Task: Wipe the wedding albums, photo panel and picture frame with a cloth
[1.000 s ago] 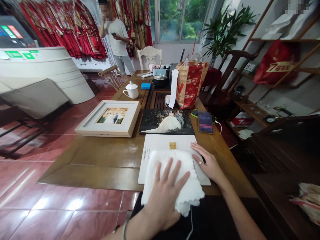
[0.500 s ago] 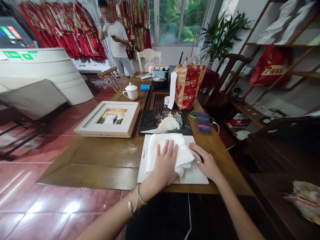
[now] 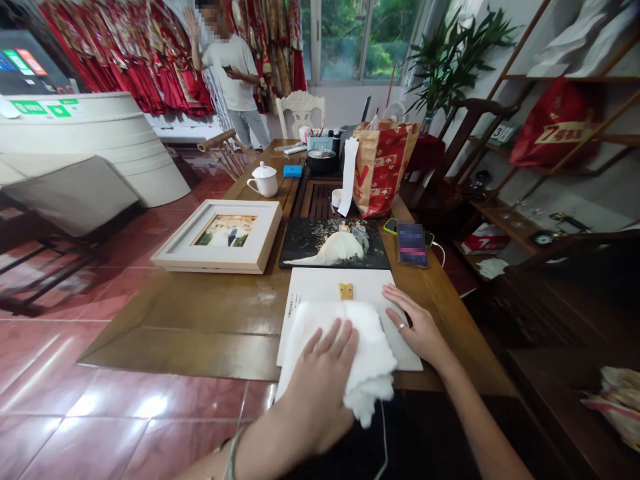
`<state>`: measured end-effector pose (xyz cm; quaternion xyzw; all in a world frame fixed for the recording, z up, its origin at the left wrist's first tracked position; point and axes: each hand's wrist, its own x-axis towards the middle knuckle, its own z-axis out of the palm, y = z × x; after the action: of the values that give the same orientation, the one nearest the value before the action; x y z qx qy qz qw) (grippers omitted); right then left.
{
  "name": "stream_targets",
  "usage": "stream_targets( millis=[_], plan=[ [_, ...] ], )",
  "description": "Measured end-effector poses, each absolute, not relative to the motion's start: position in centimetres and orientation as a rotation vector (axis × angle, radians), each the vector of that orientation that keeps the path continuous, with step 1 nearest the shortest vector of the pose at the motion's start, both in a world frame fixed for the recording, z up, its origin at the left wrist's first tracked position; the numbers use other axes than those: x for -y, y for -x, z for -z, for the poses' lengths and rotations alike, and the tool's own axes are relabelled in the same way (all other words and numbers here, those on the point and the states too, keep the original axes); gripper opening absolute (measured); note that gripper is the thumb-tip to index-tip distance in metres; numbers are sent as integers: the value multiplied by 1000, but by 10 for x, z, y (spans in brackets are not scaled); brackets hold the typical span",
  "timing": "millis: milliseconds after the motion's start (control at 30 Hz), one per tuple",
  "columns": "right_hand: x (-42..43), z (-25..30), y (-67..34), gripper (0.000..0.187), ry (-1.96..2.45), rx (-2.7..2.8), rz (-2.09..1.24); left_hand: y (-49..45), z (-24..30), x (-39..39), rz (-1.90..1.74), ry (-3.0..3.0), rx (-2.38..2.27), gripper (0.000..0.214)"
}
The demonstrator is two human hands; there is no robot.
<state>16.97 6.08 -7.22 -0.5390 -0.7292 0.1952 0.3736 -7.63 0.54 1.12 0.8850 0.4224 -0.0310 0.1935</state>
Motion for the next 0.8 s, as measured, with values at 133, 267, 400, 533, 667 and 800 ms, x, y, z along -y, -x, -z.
stream_targets(
  millis=[133,267,400,533,667,800],
  plan=[
    [-60,71,-169,36,1392,1869,-518,65,-8,-48,11,-2491,-1320,74],
    [-60,68,-168,36,1420,1850,-542,61,-4,-80,-7,-2515,-1460,72],
    [-59,67,-167,37,1419,1842,-546,64,-5,-82,-14,-2512,-1477,71],
    [-59,67,-167,37,1416,1855,-540,70,-6,-56,27,-2515,-1405,80],
    [-59,68,-168,36,1424,1874,-528,79,-6,-13,115,-2476,-1344,96],
    [-59,70,-168,36,1432,1882,-514,87,-8,10,155,-2448,-1270,99]
  ],
)
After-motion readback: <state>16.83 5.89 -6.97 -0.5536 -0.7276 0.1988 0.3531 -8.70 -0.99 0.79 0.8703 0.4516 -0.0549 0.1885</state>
